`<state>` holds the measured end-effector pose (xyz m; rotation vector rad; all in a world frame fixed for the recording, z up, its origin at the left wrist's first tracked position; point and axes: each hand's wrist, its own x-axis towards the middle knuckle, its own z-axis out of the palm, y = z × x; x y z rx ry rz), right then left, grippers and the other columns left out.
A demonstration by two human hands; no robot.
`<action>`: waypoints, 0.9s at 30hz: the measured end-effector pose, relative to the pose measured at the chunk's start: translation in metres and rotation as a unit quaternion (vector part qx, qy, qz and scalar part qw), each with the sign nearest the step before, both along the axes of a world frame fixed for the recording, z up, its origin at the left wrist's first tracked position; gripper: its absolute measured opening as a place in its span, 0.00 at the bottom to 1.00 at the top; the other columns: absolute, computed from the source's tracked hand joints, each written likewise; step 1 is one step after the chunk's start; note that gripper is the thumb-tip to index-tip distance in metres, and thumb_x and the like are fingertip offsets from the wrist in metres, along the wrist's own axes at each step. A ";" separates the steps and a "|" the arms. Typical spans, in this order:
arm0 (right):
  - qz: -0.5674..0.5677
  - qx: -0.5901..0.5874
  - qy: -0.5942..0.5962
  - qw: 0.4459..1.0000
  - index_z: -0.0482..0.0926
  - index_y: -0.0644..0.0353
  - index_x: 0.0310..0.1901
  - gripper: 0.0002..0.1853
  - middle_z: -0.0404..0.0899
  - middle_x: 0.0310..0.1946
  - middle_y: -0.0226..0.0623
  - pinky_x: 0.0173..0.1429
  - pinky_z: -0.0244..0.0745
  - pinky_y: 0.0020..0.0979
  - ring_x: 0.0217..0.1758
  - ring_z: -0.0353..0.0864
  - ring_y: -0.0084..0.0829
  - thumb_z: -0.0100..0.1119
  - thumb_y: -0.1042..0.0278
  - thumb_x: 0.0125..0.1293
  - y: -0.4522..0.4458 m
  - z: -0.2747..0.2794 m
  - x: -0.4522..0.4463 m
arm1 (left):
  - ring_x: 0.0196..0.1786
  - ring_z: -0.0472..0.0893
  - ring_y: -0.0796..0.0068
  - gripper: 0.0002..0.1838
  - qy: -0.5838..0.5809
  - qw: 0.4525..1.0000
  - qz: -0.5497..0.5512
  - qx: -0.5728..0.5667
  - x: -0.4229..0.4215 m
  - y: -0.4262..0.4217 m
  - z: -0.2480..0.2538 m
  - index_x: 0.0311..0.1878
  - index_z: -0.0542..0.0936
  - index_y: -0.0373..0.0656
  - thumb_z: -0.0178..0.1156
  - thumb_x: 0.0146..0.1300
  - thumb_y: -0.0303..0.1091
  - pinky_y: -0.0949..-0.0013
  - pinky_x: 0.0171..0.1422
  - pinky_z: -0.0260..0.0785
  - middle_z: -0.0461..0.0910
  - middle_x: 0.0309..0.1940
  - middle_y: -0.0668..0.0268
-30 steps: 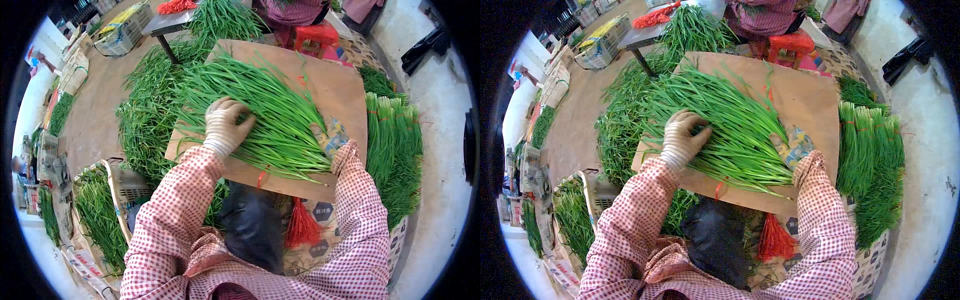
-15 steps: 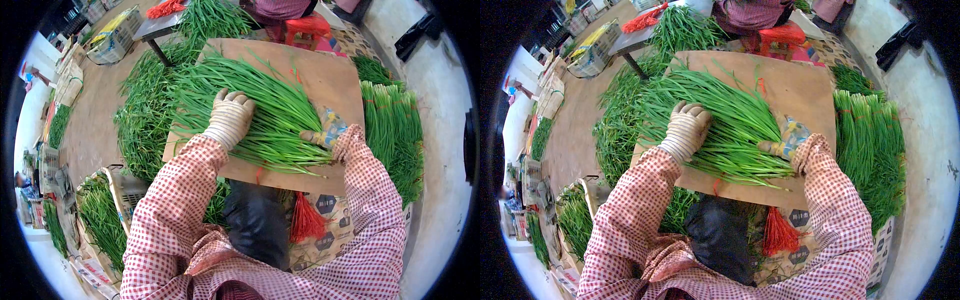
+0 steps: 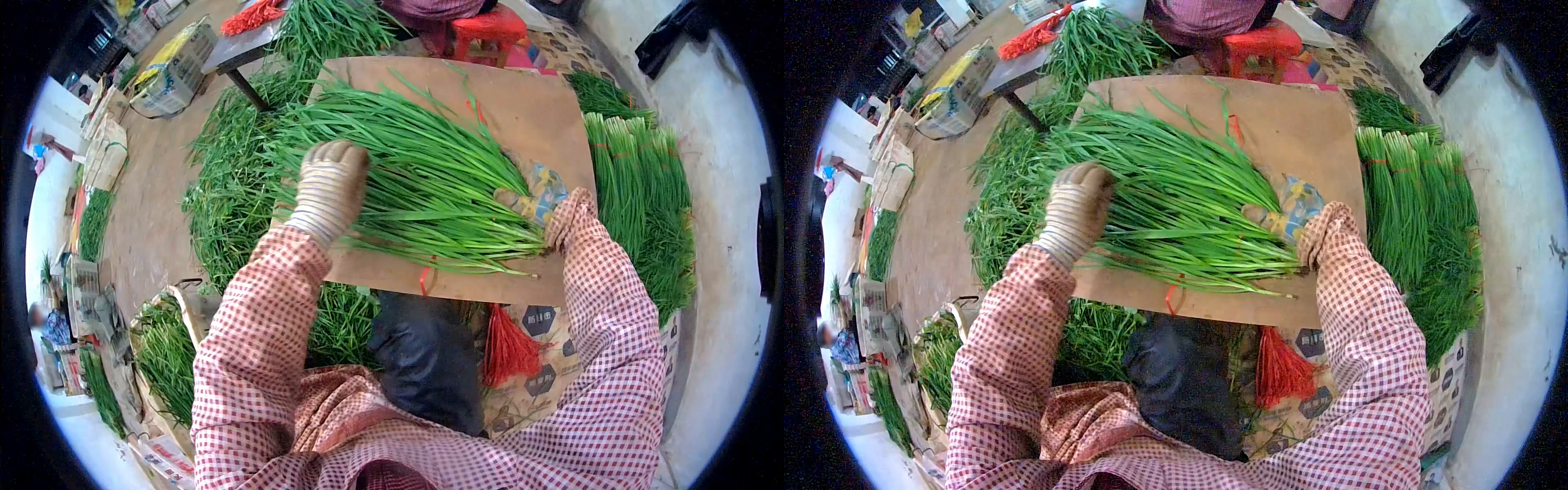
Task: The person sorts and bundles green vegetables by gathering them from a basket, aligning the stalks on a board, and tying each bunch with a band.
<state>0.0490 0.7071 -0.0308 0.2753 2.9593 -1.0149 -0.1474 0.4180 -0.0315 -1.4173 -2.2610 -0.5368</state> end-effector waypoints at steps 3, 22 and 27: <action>0.002 0.003 -0.038 0.999 0.56 0.61 0.72 0.46 0.72 0.60 0.55 0.70 0.61 0.40 0.66 0.69 0.47 0.64 0.42 0.58 0.002 0.006 -0.002 | 0.44 0.77 0.48 0.08 -0.025 0.997 0.059 -0.051 -0.027 -0.025 0.015 0.39 0.78 0.43 0.59 0.55 0.29 0.51 0.50 0.69 0.79 0.37 0.54; -0.012 0.138 -0.051 0.989 0.56 0.57 0.72 0.41 0.70 0.56 0.60 0.67 0.65 0.45 0.62 0.70 0.54 0.56 0.45 0.64 -0.004 0.000 -0.010 | 0.58 0.75 0.46 0.14 -0.091 0.990 -0.104 0.041 0.071 -0.057 0.050 0.42 0.82 0.41 0.67 0.49 0.24 0.52 0.61 0.69 0.79 0.48 0.53; -0.025 0.128 -0.076 0.989 0.54 0.54 0.73 0.47 0.71 0.56 0.60 0.68 0.65 0.45 0.62 0.70 0.56 0.64 0.43 0.56 -0.009 0.013 -0.007 | 0.42 0.79 0.51 0.09 -0.207 0.972 -0.086 0.078 0.078 0.059 -0.002 0.39 0.81 0.42 0.64 0.55 0.32 0.55 0.48 0.71 0.81 0.36 0.56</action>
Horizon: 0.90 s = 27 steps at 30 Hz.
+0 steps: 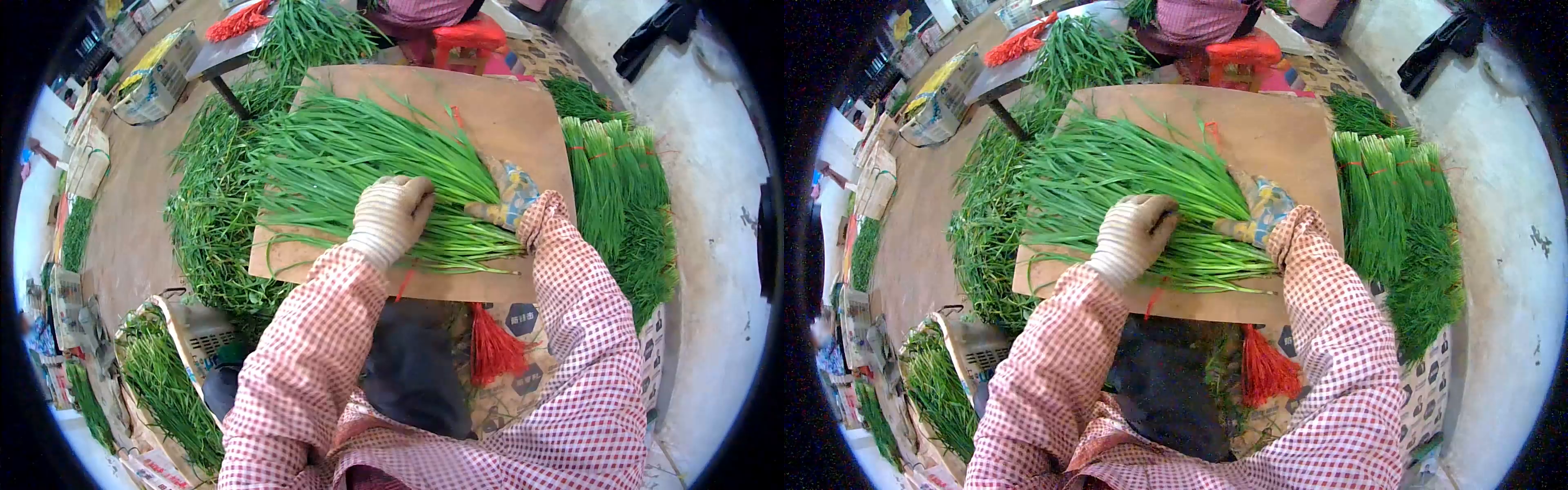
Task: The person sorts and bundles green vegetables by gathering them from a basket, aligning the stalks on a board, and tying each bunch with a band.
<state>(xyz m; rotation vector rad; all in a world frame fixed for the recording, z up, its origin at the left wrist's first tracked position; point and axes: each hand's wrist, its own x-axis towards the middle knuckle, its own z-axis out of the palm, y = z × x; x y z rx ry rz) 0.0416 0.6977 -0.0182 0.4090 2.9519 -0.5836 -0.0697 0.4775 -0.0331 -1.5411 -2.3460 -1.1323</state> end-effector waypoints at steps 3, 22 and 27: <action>0.000 -0.003 0.018 1.000 0.55 0.54 0.73 0.46 0.71 0.56 0.60 0.68 0.64 0.45 0.62 0.70 0.56 0.64 0.45 0.57 0.000 -0.004 0.004 | 0.39 0.79 0.50 0.07 -0.014 0.994 0.034 -0.105 -0.002 0.010 -0.019 0.36 0.79 0.42 0.63 0.57 0.35 0.54 0.44 0.71 0.81 0.31 0.57; 0.001 0.007 -0.014 1.000 0.54 0.57 0.73 0.45 0.69 0.58 0.58 0.68 0.63 0.46 0.62 0.68 0.55 0.61 0.46 0.60 -0.003 0.000 0.000 | 0.49 0.82 0.52 0.13 0.123 0.859 -0.132 -0.479 -0.020 0.043 0.039 0.47 0.77 0.39 0.57 0.59 0.31 0.54 0.49 0.76 0.81 0.46 0.53; -0.007 0.020 0.015 1.000 0.55 0.56 0.72 0.44 0.69 0.57 0.58 0.68 0.63 0.45 0.64 0.68 0.56 0.63 0.50 0.58 0.000 -0.010 0.002 | 0.45 0.82 0.52 0.11 0.190 0.866 -0.106 -0.451 -0.048 0.007 0.046 0.44 0.77 0.41 0.58 0.56 0.30 0.53 0.46 0.76 0.81 0.42 0.55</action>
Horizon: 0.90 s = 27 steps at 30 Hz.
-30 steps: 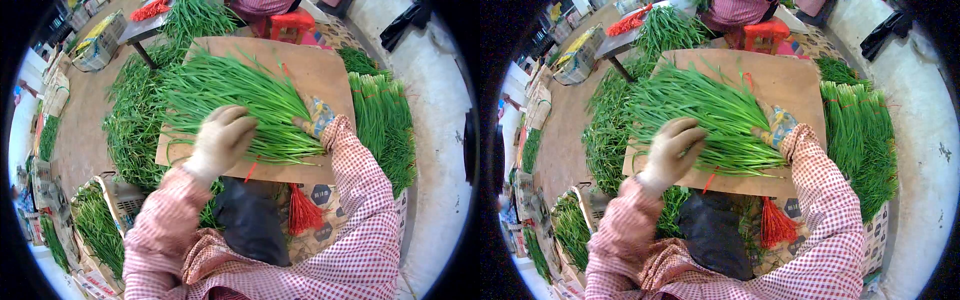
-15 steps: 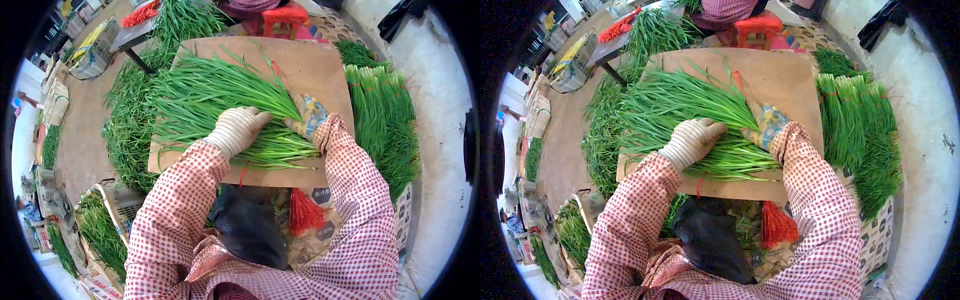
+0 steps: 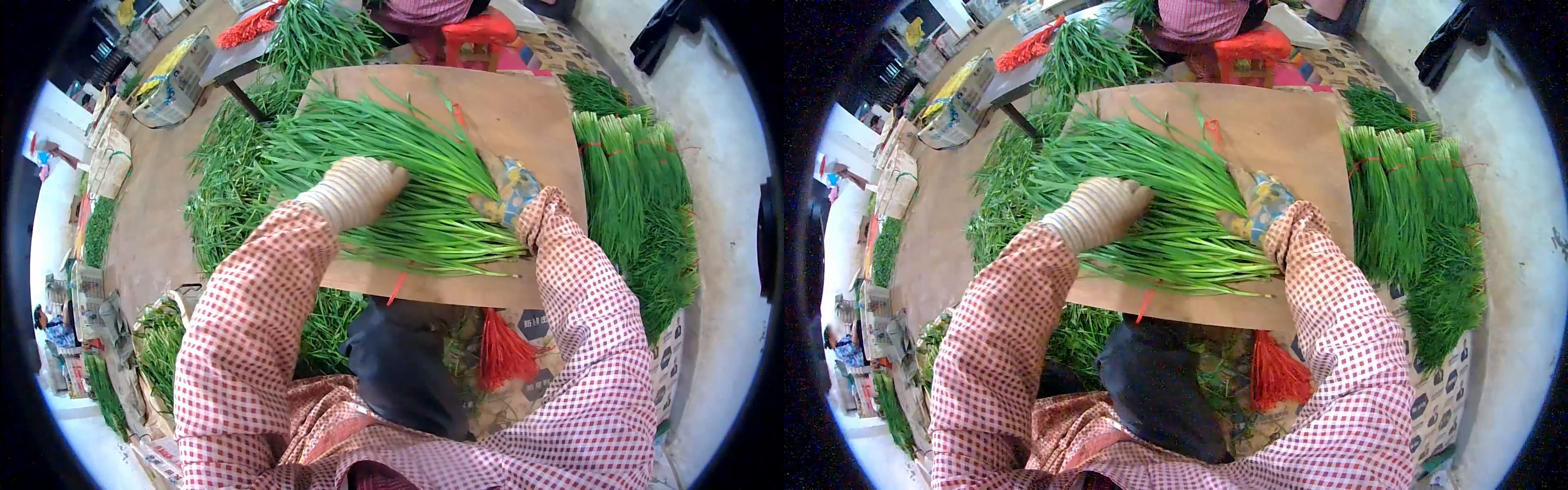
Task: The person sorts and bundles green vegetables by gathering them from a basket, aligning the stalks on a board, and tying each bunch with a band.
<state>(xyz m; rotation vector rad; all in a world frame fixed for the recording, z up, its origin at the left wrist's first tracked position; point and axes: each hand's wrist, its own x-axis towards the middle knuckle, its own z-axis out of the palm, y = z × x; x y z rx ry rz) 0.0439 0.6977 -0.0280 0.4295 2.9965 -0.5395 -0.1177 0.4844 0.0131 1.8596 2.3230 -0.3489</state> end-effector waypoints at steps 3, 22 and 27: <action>0.006 -0.041 -0.014 0.999 0.54 0.55 0.73 0.44 0.67 0.61 0.59 0.71 0.60 0.45 0.66 0.66 0.55 0.61 0.47 0.59 0.000 0.008 0.001 | 0.42 0.82 0.52 0.11 0.010 0.999 0.010 0.039 -0.005 -0.018 -0.001 0.43 0.77 0.42 0.59 0.57 0.32 0.54 0.44 0.76 0.81 0.39 0.56; 0.002 -0.063 0.008 0.998 0.55 0.54 0.72 0.46 0.66 0.63 0.58 0.71 0.61 0.45 0.69 0.64 0.53 0.66 0.46 0.56 0.015 -0.010 0.000 | 0.58 0.76 0.54 0.32 0.114 0.766 0.494 0.395 -0.132 -0.295 -0.035 0.65 0.64 0.43 0.63 0.57 0.33 0.60 0.62 0.67 0.76 0.54 0.51; 0.034 -0.101 0.180 0.978 0.71 0.53 0.63 0.31 0.66 0.63 0.53 0.65 0.68 0.46 0.66 0.66 0.51 0.66 0.54 0.58 0.020 0.035 0.021 | 0.65 0.70 0.48 0.24 -0.059 0.863 0.256 0.431 -0.043 -0.202 -0.016 0.52 0.77 0.44 0.68 0.49 0.24 0.58 0.69 0.62 0.71 0.59 0.53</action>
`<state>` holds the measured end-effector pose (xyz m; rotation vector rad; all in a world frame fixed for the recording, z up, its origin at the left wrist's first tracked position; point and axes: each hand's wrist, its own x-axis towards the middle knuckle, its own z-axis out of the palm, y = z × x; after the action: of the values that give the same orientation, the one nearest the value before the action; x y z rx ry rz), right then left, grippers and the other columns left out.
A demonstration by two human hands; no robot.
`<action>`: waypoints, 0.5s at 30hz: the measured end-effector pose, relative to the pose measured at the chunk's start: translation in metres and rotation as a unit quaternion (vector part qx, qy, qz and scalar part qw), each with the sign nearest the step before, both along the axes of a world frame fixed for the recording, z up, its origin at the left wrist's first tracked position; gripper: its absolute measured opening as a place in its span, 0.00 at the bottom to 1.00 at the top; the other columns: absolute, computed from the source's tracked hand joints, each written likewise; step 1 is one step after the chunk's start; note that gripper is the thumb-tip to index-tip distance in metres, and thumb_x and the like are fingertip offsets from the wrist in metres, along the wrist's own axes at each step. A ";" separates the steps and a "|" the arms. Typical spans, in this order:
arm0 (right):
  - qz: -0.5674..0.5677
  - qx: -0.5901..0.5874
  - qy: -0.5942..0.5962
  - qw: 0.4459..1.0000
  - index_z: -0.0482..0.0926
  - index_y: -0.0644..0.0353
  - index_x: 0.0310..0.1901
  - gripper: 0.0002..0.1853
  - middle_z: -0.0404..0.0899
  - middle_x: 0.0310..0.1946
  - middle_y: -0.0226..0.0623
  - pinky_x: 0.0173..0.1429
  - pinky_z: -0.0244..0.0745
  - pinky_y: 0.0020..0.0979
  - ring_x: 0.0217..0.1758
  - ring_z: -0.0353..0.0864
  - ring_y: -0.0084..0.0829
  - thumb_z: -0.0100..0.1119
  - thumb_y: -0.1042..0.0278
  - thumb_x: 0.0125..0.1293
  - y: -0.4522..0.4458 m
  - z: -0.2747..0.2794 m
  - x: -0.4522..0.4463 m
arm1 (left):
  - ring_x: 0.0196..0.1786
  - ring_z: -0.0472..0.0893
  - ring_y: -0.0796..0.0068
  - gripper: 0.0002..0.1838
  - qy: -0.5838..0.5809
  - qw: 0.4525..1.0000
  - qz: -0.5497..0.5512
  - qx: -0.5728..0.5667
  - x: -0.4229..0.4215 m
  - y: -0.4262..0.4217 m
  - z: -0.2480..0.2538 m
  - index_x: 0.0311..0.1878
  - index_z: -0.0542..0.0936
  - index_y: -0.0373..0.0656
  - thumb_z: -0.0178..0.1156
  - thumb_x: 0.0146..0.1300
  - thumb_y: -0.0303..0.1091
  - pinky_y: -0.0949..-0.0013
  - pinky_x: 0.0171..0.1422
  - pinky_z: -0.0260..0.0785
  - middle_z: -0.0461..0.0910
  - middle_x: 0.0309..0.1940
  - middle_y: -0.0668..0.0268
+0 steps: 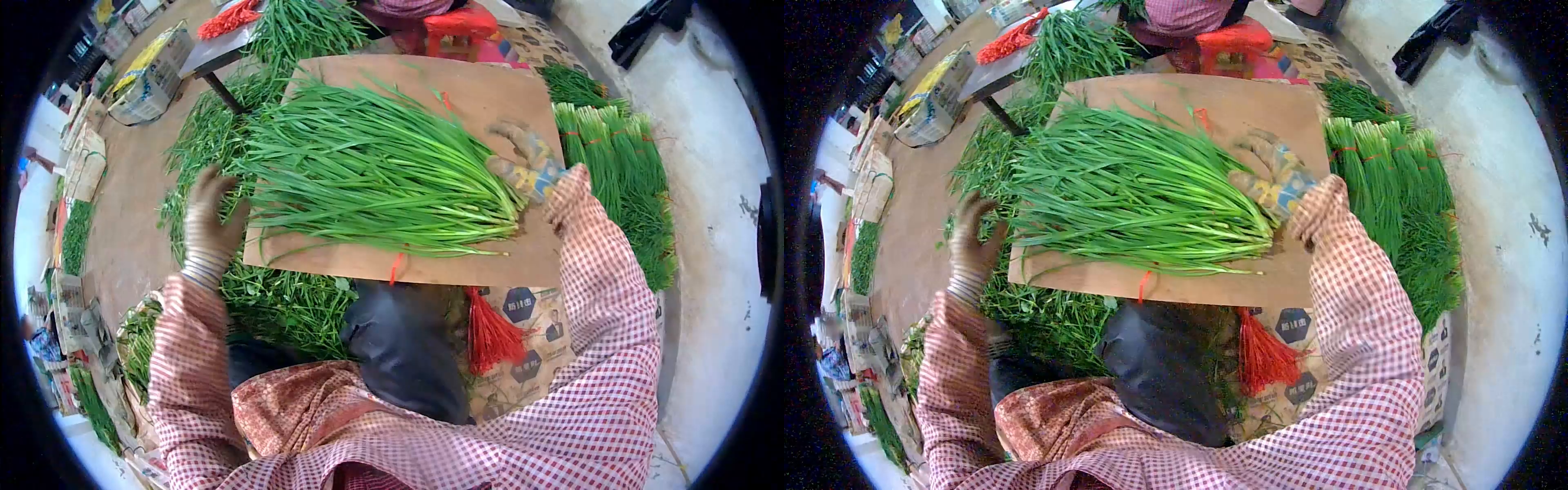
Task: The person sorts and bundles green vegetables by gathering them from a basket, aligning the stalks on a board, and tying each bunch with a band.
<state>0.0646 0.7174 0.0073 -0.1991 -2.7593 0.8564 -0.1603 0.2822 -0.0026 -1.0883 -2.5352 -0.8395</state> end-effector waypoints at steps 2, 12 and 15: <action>0.028 0.054 -0.008 0.998 0.76 0.53 0.56 0.24 0.66 0.62 0.53 0.65 0.69 0.46 0.66 0.66 0.52 0.66 0.58 0.57 -0.005 0.001 0.022 | 0.67 0.67 0.46 0.19 0.033 0.992 -0.106 -0.054 0.049 0.042 0.005 0.46 0.81 0.47 0.69 0.47 0.25 0.51 0.71 0.59 0.71 0.60 0.54; 0.021 0.179 -0.056 0.982 0.84 0.52 0.43 0.12 0.68 0.65 0.45 0.66 0.68 0.41 0.62 0.70 0.53 0.65 0.65 0.55 -0.045 -0.029 0.029 | 0.71 0.59 0.42 0.12 0.060 0.943 -0.308 -0.108 0.127 0.132 -0.029 0.31 0.85 0.55 0.70 0.47 0.49 0.32 0.72 0.43 0.69 0.64 0.59; 0.004 0.142 -0.084 0.986 0.84 0.52 0.45 0.13 0.67 0.65 0.45 0.67 0.67 0.43 0.63 0.70 0.52 0.64 0.64 0.57 -0.043 -0.029 0.024 | 0.72 0.58 0.41 0.13 0.054 0.944 -0.309 -0.106 0.122 0.124 -0.030 0.30 0.86 0.55 0.70 0.48 0.52 0.31 0.72 0.40 0.68 0.65 0.59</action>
<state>0.0883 0.6744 -0.0217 -0.2167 -2.9996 0.4556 -0.0384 0.4066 -0.0321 -1.9972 -2.2400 -0.6117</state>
